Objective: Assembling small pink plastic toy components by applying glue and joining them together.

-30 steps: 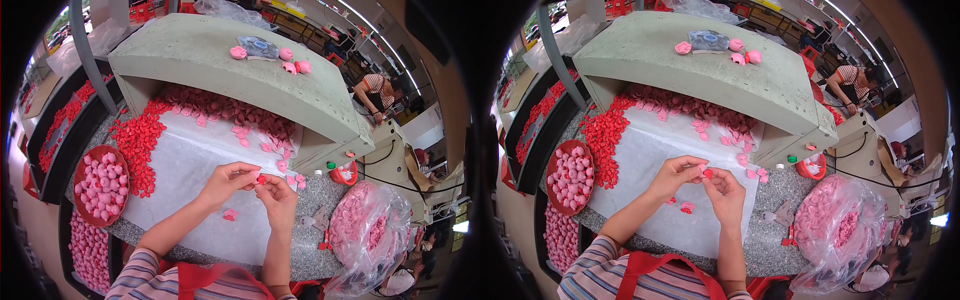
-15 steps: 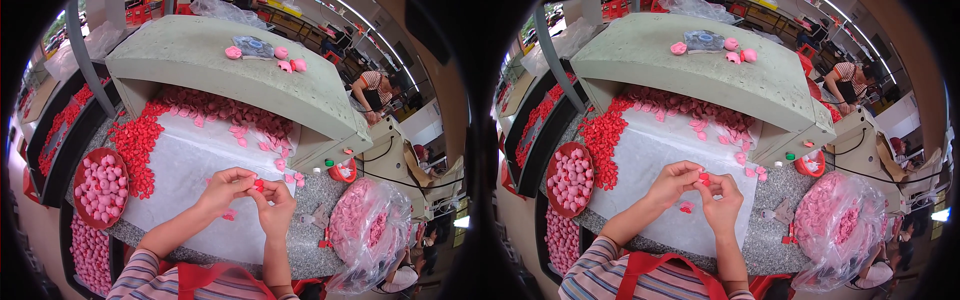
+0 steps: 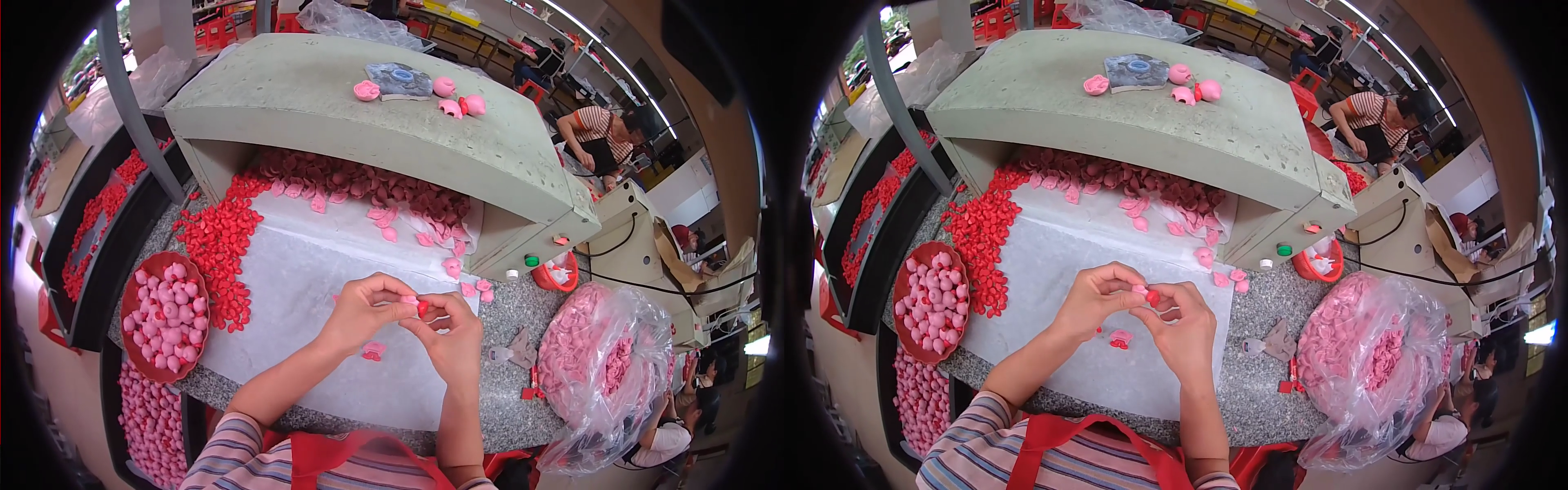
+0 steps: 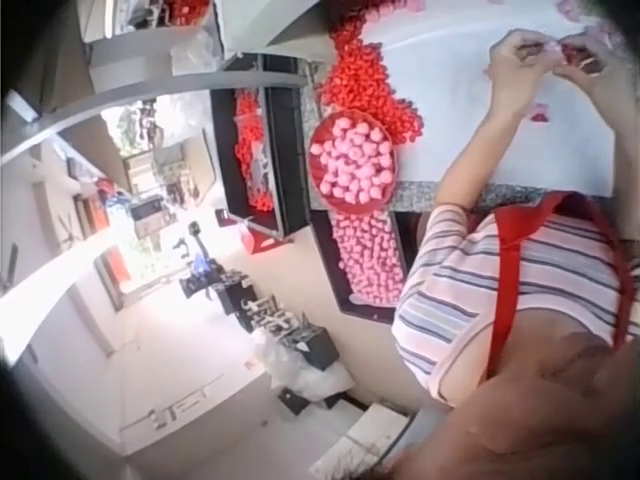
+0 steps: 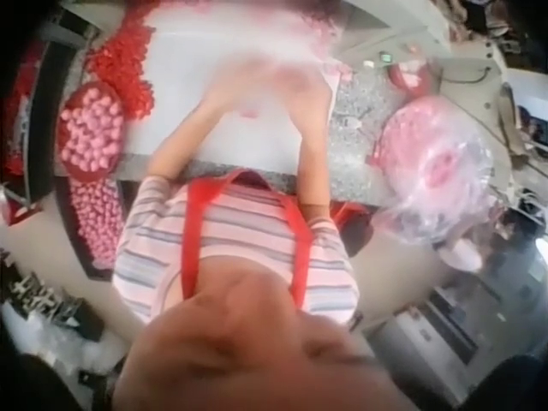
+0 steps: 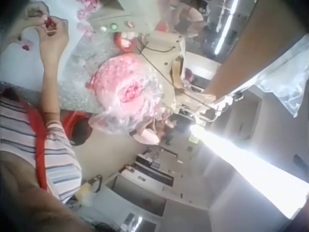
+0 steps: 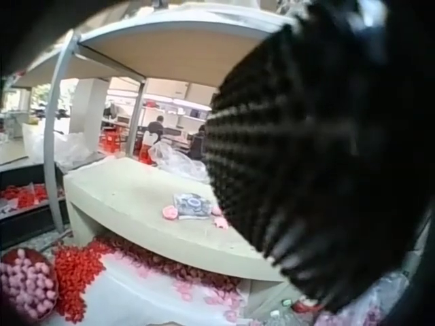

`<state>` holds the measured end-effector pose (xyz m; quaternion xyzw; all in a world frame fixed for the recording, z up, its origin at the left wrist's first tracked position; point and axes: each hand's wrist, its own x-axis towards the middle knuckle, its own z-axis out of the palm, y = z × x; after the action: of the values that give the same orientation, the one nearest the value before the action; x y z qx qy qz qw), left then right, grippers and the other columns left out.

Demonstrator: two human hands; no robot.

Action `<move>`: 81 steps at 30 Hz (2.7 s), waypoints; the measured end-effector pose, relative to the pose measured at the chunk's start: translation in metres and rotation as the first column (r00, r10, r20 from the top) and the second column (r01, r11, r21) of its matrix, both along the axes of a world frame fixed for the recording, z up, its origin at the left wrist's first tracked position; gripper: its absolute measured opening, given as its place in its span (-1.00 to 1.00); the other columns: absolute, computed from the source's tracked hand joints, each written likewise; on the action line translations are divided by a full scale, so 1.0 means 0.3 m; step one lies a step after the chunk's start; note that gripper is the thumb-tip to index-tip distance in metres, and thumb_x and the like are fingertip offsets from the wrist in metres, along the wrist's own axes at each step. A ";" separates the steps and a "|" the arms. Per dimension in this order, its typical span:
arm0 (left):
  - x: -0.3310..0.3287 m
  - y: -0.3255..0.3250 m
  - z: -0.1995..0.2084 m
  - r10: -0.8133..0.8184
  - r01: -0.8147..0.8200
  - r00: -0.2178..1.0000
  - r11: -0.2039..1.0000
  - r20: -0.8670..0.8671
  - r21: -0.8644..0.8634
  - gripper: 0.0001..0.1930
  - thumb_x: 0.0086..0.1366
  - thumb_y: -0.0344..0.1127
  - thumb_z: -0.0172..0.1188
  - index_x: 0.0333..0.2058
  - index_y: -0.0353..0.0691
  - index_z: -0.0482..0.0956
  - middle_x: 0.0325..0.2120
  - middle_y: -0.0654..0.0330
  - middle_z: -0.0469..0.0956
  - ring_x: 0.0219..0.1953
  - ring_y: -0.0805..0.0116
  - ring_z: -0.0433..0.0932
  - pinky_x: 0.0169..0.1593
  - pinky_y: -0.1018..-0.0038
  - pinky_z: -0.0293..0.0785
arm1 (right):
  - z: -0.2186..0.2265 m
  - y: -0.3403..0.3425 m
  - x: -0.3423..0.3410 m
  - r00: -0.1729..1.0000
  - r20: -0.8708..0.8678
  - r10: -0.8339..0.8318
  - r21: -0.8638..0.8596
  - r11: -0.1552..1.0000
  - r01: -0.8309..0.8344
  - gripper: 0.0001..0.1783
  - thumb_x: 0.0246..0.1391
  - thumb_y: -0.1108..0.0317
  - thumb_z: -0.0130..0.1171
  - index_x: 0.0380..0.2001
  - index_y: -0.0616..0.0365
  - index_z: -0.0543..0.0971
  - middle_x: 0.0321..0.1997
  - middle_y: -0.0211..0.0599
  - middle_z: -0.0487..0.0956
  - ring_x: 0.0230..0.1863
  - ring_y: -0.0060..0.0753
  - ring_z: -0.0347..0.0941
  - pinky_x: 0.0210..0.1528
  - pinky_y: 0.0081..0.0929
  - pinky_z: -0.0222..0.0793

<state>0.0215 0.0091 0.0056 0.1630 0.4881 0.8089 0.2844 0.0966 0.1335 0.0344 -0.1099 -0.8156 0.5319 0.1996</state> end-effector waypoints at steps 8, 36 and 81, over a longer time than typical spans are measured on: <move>-0.003 0.014 -0.057 0.018 -0.034 0.987 0.995 -0.159 -0.095 -0.86 0.04 -0.57 0.17 -0.37 -0.39 0.47 -0.40 0.14 0.50 -0.32 0.45 0.49 -0.24 0.52 0.47 | -0.042 -0.015 -0.003 0.993 -0.071 -0.092 0.224 0.969 0.106 -0.75 -0.30 0.44 0.36 -0.53 0.24 0.48 -0.59 -0.39 0.45 -0.64 -0.66 0.34 -0.60 -0.69 0.28; -0.038 -0.062 -0.212 -0.068 0.078 0.991 0.993 0.115 -0.085 -0.88 0.03 -0.52 0.20 -0.39 -0.34 0.52 -0.46 0.15 0.54 -0.35 0.48 0.51 -0.26 0.56 0.43 | -0.190 -0.033 -0.047 0.989 -0.020 0.145 0.267 0.954 -0.135 -0.69 -0.43 0.39 0.43 -0.64 0.21 0.46 -0.66 -0.38 0.41 -0.68 -0.59 0.30 -0.61 -0.66 0.25; -0.607 0.034 -0.361 0.049 -0.866 0.483 0.172 -0.874 -0.469 -0.92 -0.15 -0.47 0.08 -0.65 -0.25 0.56 -0.58 -0.01 0.49 -0.40 0.06 0.51 -0.38 0.23 0.45 | -0.481 -0.098 -0.261 0.913 0.255 0.317 -0.199 0.942 -0.271 -0.76 -0.14 0.54 0.13 -0.30 0.32 0.49 -0.48 -0.35 0.53 -0.53 -0.62 0.40 -0.48 -0.70 0.33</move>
<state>-0.1606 0.0192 -0.1026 0.0902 0.9286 0.3105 -0.1821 0.0183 0.1041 -0.1100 -0.0762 -0.7978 0.5980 -0.0112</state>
